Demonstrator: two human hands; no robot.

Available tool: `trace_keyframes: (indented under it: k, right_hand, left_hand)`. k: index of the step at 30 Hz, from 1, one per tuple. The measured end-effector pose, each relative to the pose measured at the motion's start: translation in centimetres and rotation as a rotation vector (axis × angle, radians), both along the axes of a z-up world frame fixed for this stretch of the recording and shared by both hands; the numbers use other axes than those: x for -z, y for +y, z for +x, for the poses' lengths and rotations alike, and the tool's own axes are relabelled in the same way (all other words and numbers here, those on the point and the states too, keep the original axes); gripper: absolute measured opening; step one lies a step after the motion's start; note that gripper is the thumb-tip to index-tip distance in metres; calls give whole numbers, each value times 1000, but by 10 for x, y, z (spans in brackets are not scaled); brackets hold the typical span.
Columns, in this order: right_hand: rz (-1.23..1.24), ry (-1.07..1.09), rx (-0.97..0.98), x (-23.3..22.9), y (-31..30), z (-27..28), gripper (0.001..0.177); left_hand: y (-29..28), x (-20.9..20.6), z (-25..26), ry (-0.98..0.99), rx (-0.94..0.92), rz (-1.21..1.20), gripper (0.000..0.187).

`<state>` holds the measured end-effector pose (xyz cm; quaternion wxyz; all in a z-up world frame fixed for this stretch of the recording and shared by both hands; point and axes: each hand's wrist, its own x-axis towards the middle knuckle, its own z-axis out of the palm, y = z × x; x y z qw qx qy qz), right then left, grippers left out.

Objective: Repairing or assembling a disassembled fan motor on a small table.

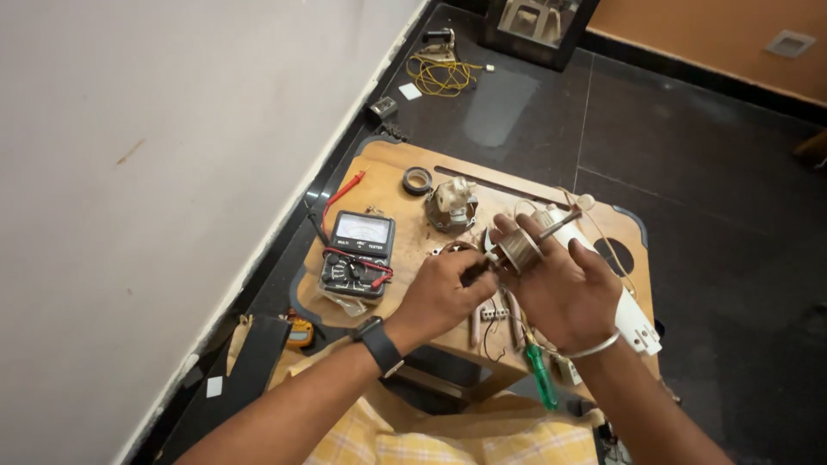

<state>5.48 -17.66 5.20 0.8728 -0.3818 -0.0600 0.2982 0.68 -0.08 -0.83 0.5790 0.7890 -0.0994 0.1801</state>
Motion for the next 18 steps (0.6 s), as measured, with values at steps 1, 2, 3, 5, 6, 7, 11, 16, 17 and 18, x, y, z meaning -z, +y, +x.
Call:
trace_keyframes:
  k: [1, 2, 3, 5, 6, 7, 11, 16, 17, 18]
  right_hand:
    - [-1, 5, 1, 1, -6, -1, 67]
    - [42, -39, -71, 1, -12, -2, 72]
    - [87, -86, -149, 1, -15, -2, 76]
    - [-16, -44, -24, 10, -22, 8, 76]
    - [-120, -4, 104, 14, -25, 14, 75]
    - [-119, -2, 100, 18, -26, 18, 75]
    - [-284, 142, 340, 11, -7, 17, 68]
    - [95, 151, 80, 1, -7, -1, 76]
    - [3, 131, 151, 13, -16, 7, 77]
    - [-88, 110, 221, 25, -24, 14, 78]
  left_hand:
    - [-1, 2, 2, 5, 1, -1, 32]
    - [-1, 3, 4, 48, -33, 9, 34]
    - [0, 5, 6, 89, -74, 20, 37]
    - [6, -3, 7, 66, -114, -44, 33]
    - [9, -7, 7, 40, -149, -107, 30]
    - [12, -7, 6, 42, -153, -106, 30]
    - [12, -7, 8, -16, -174, -70, 32]
    - [5, -12, 2, -39, -117, -12, 32]
    - [7, -13, 2, -48, -124, -29, 32]
    - [8, -14, 1, -58, -130, -46, 32]
